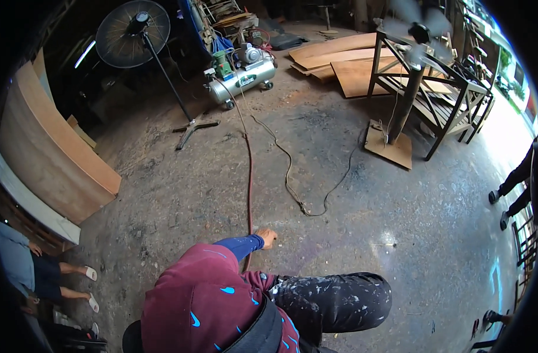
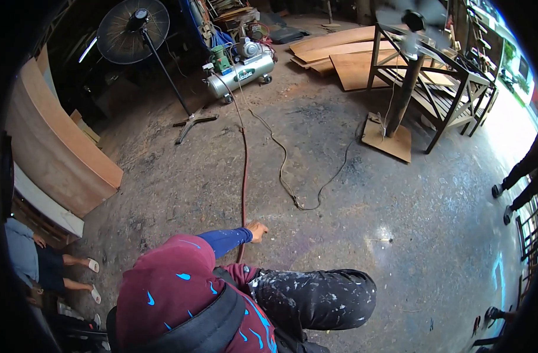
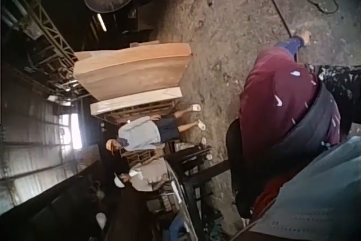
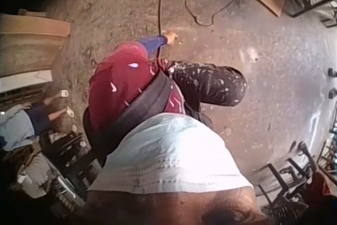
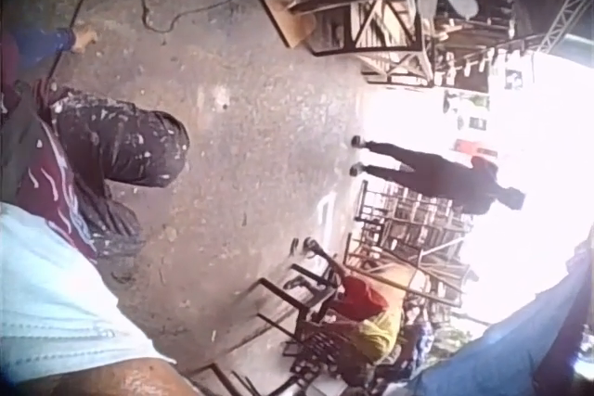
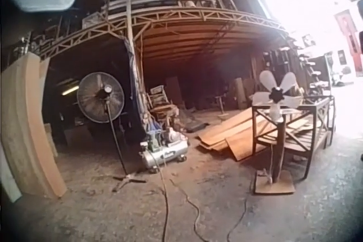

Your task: Repairing a wooden chair frame by applying glue and securing it with a pneumatic nail gun.

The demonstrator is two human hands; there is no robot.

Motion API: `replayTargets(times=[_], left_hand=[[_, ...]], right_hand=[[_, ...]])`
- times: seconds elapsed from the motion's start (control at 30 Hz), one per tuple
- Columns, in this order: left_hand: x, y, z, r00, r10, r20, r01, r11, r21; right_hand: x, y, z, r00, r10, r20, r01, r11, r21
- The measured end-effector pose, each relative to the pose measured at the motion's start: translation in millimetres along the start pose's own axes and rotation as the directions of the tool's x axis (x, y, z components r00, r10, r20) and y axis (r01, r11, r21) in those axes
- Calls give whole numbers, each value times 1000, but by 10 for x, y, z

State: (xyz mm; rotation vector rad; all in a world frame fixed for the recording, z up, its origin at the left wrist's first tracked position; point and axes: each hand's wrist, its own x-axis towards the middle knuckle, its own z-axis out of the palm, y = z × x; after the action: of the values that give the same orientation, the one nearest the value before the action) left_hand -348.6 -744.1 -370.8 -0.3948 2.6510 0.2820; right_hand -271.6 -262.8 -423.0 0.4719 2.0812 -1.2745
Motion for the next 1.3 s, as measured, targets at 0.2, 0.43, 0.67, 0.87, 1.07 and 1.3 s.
replayTargets(times=[0.2, 0.43, 0.67, 0.87, 1.07, 1.3], left_hand=[[-103, -118, 299, 993, -101, 67, 108, 988, -108], [-187, -52, 386, 980, -153, 130, 180, 958, -224], [-500, -133, 547, 935, -305, 179, 338, 921, -195], [-634, -13, 639, 784, -222, 580, 248, 968, 34], [-513, -22, 725, 706, -210, 676, 176, 977, 120], [302, 639, -647, 812, 13, 584, 57, 993, -101]], right_hand=[[361, -258, -170, 998, 63, 3, -63, 996, -66], [442, -359, -303, 996, 79, 32, -75, 992, -104], [346, -349, -409, 996, 69, 53, -64, 993, -102], [264, -391, -374, 990, 119, 73, -112, 990, -91], [384, -324, -653, 957, 265, 122, -253, 962, -102], [-497, -1089, -2234, 848, 524, 76, -514, 850, -118]])
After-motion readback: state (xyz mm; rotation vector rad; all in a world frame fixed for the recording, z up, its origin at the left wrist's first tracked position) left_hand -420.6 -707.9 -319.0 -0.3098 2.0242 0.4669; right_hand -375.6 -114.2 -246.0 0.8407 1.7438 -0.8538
